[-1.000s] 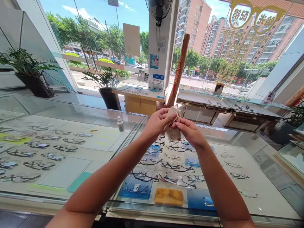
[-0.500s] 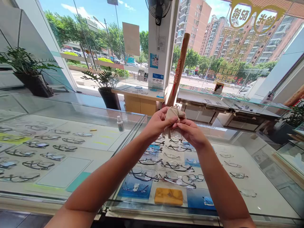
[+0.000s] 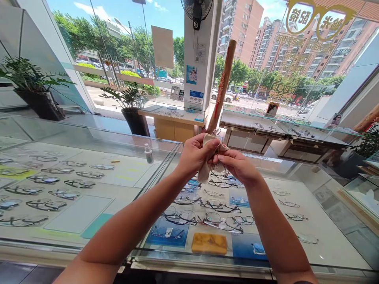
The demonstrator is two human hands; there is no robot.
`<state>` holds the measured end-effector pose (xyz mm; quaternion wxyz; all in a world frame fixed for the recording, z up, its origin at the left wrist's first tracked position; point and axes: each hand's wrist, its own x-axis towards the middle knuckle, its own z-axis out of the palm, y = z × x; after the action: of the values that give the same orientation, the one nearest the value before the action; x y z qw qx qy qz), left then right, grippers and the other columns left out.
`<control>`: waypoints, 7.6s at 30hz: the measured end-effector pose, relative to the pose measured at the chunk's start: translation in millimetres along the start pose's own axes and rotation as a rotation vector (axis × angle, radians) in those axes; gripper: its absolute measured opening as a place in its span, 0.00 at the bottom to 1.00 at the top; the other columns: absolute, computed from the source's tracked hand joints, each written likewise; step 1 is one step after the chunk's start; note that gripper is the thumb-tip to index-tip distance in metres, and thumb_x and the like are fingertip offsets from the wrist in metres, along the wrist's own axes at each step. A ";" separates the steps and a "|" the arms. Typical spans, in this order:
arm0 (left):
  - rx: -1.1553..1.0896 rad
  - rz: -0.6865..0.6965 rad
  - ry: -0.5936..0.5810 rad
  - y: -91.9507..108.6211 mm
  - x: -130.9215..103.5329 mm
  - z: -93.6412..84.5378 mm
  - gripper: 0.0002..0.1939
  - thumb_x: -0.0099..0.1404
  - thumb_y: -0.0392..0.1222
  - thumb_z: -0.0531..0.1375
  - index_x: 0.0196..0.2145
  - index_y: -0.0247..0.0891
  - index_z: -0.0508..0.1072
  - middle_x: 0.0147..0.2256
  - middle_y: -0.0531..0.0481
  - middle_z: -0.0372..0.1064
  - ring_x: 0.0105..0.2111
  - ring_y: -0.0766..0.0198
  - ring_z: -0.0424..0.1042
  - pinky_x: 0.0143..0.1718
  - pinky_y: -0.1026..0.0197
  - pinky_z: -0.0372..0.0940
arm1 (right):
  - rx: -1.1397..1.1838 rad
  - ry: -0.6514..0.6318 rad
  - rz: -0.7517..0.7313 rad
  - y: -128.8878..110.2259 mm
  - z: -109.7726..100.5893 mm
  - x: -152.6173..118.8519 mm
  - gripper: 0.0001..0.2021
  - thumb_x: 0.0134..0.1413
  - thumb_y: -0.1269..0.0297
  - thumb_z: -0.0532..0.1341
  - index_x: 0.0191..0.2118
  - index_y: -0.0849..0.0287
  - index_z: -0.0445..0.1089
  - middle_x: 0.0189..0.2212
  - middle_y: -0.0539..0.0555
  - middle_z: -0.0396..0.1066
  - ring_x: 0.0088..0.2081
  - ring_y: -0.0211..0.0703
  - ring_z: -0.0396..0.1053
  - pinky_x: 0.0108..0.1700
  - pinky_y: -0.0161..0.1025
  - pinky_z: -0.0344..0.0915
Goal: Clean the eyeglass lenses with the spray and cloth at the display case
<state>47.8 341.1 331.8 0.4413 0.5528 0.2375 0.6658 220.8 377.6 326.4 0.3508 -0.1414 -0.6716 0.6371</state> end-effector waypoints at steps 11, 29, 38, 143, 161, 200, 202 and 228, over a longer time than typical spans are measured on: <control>0.009 -0.058 -0.164 3.8 11.3 -19.9 0.19 0.66 0.55 0.74 0.45 0.37 0.84 0.39 0.46 0.80 0.36 0.65 0.76 0.40 0.64 0.71 | -0.029 0.107 -0.038 -7.6 -9.4 -4.6 0.14 0.56 0.48 0.75 0.35 0.54 0.84 0.39 0.55 0.81 0.45 0.47 0.76 0.55 0.46 0.72; -0.115 -0.190 -0.119 3.6 5.4 -14.3 0.20 0.56 0.42 0.80 0.45 0.38 0.83 0.40 0.47 0.79 0.37 0.65 0.76 0.41 0.64 0.71 | -0.001 0.092 -0.063 -9.0 -4.4 -4.0 0.16 0.55 0.46 0.76 0.35 0.55 0.84 0.38 0.55 0.79 0.45 0.46 0.74 0.56 0.44 0.70; -0.057 -0.110 -0.061 3.9 1.4 -9.0 0.23 0.54 0.43 0.80 0.45 0.36 0.82 0.36 0.48 0.79 0.31 0.66 0.74 0.35 0.64 0.70 | 0.047 0.099 -0.045 -8.0 -1.5 -4.0 0.17 0.53 0.46 0.78 0.35 0.55 0.83 0.37 0.55 0.80 0.44 0.47 0.75 0.53 0.44 0.72; 0.064 -0.208 -0.104 -7.0 -5.4 2.4 0.27 0.65 0.65 0.71 0.36 0.33 0.80 0.31 0.50 0.73 0.30 0.67 0.67 0.34 0.63 0.60 | 0.164 0.299 -0.213 3.5 19.8 5.3 0.17 0.56 0.47 0.76 0.47 0.48 0.86 0.52 0.52 0.84 0.51 0.48 0.79 0.58 0.45 0.75; 0.066 -0.079 0.006 -6.3 -7.1 8.4 0.21 0.63 0.56 0.75 0.42 0.35 0.82 0.34 0.49 0.76 0.31 0.67 0.69 0.34 0.64 0.63 | 0.109 0.556 -0.324 7.4 21.7 5.6 0.09 0.57 0.57 0.75 0.41 0.51 0.81 0.39 0.50 0.79 0.41 0.40 0.73 0.47 0.39 0.72; 0.211 -0.010 -0.175 -5.5 -6.7 4.8 0.25 0.72 0.64 0.64 0.38 0.36 0.80 0.32 0.50 0.71 0.32 0.64 0.66 0.36 0.62 0.63 | 0.044 0.490 -0.282 2.6 13.4 3.3 0.11 0.55 0.49 0.75 0.39 0.48 0.86 0.41 0.52 0.80 0.42 0.45 0.75 0.47 0.44 0.75; 0.194 -0.058 -0.278 -2.3 -5.8 1.8 0.23 0.71 0.63 0.65 0.41 0.36 0.80 0.34 0.49 0.72 0.33 0.63 0.66 0.37 0.62 0.63 | 0.136 0.489 -0.227 1.4 8.5 3.3 0.13 0.52 0.49 0.76 0.39 0.50 0.86 0.38 0.52 0.81 0.38 0.43 0.74 0.40 0.40 0.74; 0.203 -0.013 -0.221 -4.5 -0.1 -4.2 0.25 0.72 0.65 0.64 0.38 0.37 0.81 0.31 0.48 0.72 0.31 0.63 0.67 0.34 0.61 0.64 | 0.246 0.440 -0.263 -0.4 15.1 4.7 0.10 0.49 0.55 0.78 0.34 0.52 0.84 0.41 0.51 0.84 0.41 0.41 0.77 0.45 0.37 0.76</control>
<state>45.3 344.0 326.9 0.4107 0.6630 0.2573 0.5706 207.7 369.1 329.1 0.5822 -0.1443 -0.5096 0.6169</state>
